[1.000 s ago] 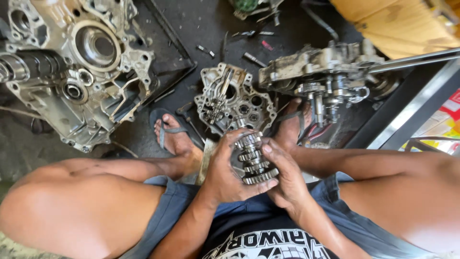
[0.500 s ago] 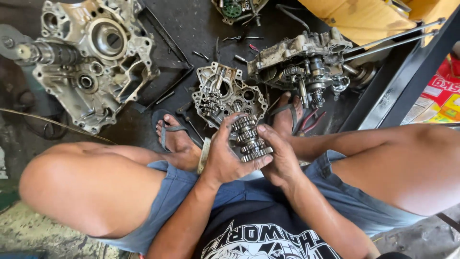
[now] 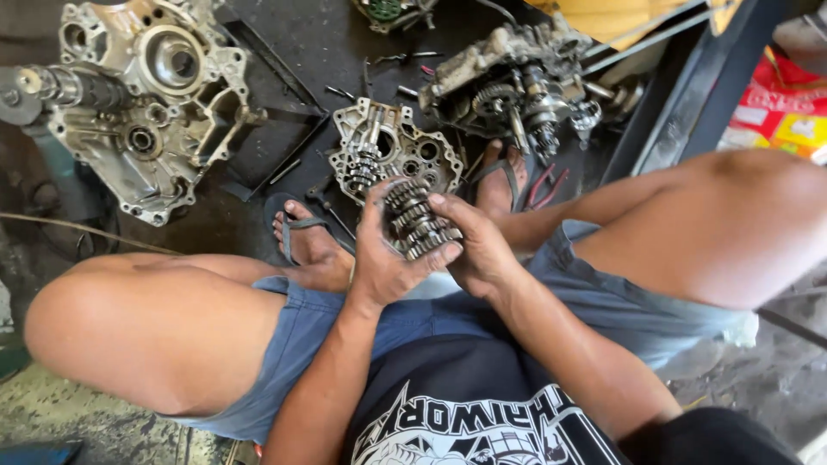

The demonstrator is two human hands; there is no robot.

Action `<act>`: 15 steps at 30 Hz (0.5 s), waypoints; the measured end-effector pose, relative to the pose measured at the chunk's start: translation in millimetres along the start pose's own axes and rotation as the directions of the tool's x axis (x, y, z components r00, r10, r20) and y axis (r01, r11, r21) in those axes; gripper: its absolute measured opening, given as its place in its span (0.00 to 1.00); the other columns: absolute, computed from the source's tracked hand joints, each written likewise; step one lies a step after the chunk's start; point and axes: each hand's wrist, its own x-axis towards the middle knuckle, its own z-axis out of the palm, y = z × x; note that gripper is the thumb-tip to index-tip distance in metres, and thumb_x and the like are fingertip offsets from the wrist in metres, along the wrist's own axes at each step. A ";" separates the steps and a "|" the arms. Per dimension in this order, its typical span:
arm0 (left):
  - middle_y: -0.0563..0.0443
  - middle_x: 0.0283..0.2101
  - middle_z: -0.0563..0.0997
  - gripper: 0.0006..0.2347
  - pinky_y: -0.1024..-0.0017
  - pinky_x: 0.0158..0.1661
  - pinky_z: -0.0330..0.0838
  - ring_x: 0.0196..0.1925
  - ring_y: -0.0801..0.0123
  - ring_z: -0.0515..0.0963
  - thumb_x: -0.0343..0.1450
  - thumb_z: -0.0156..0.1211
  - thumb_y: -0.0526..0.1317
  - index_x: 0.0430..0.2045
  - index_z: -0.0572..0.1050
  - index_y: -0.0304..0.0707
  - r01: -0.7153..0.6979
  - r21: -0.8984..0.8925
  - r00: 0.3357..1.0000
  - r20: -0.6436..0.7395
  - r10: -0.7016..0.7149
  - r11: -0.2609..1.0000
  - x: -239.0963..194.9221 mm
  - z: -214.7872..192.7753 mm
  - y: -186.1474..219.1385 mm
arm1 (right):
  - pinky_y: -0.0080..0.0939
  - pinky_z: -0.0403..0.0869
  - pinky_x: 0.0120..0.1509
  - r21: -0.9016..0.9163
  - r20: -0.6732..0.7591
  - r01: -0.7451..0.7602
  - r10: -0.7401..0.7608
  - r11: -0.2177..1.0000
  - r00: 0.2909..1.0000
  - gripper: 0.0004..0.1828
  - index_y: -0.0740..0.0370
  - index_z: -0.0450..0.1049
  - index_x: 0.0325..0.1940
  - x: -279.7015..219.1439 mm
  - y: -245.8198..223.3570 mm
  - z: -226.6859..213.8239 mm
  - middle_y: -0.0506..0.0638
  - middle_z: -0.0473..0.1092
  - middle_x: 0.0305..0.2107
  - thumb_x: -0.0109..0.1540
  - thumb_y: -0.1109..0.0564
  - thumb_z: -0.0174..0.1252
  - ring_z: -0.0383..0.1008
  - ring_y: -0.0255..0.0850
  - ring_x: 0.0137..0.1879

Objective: Assembling and inspecting motorcycle transmission gears within an engine casing on a workshop floor

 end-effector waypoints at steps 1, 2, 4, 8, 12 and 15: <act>0.35 0.45 0.79 0.39 0.61 0.47 0.82 0.47 0.58 0.81 0.53 0.84 0.34 0.57 0.65 0.27 0.003 -0.007 1.000 0.017 -0.003 1.000 -4.7 -2.5 -4.5 | 0.41 0.75 0.46 0.009 -0.011 0.013 -0.012 1.000 1.000 0.11 0.58 0.73 0.42 2.5 6.6 -4.1 0.50 0.65 0.32 0.61 0.52 0.64 0.70 0.43 0.43; 0.34 0.47 0.78 0.39 0.59 0.48 0.82 0.48 0.56 0.80 0.54 0.83 0.34 0.58 0.64 0.27 -0.006 -0.005 1.000 0.027 0.006 1.000 -8.7 -4.5 -9.3 | 0.45 0.75 0.48 0.006 -0.016 -0.029 0.029 1.000 0.999 0.14 0.59 0.72 0.43 5.3 12.3 -8.4 0.51 0.65 0.34 0.60 0.51 0.65 0.69 0.46 0.45; 0.32 0.49 0.76 0.39 0.58 0.49 0.81 0.50 0.54 0.80 0.55 0.83 0.33 0.59 0.63 0.27 -0.018 -0.026 0.998 0.064 0.019 1.000 -11.7 -0.7 -17.3 | 0.49 0.75 0.51 0.009 -0.040 -0.040 0.041 0.999 0.998 0.17 0.60 0.72 0.45 8.4 14.6 -16.5 0.53 0.64 0.36 0.59 0.49 0.66 0.68 0.49 0.46; 0.36 0.50 0.74 0.39 0.62 0.49 0.82 0.50 0.58 0.78 0.57 0.79 0.29 0.60 0.58 0.30 0.043 -0.095 0.996 0.084 -0.035 0.995 -23.2 -3.5 -16.9 | 0.46 0.76 0.47 0.012 0.003 -0.004 0.004 1.000 1.000 0.15 0.60 0.74 0.43 14.1 30.0 -25.7 0.51 0.66 0.34 0.59 0.51 0.66 0.72 0.44 0.44; 0.37 0.48 0.75 0.38 0.63 0.48 0.81 0.49 0.59 0.78 0.57 0.80 0.31 0.60 0.60 0.30 -0.017 -0.025 0.997 0.069 0.018 1.000 -24.3 -4.7 -9.2 | 0.49 0.77 0.48 0.009 0.025 0.006 -0.007 1.000 1.000 0.13 0.62 0.74 0.42 15.9 33.9 -27.7 0.52 0.67 0.33 0.60 0.52 0.66 0.73 0.45 0.44; 0.38 0.47 0.75 0.38 0.64 0.49 0.81 0.48 0.60 0.78 0.57 0.79 0.29 0.60 0.60 0.30 -0.025 -0.065 0.998 0.057 0.029 0.998 -25.0 -0.7 -4.3 | 0.48 0.77 0.48 -0.001 0.012 -0.010 0.010 1.000 1.000 0.14 0.62 0.74 0.42 5.6 26.6 -17.3 0.52 0.67 0.33 0.59 0.51 0.66 0.72 0.45 0.43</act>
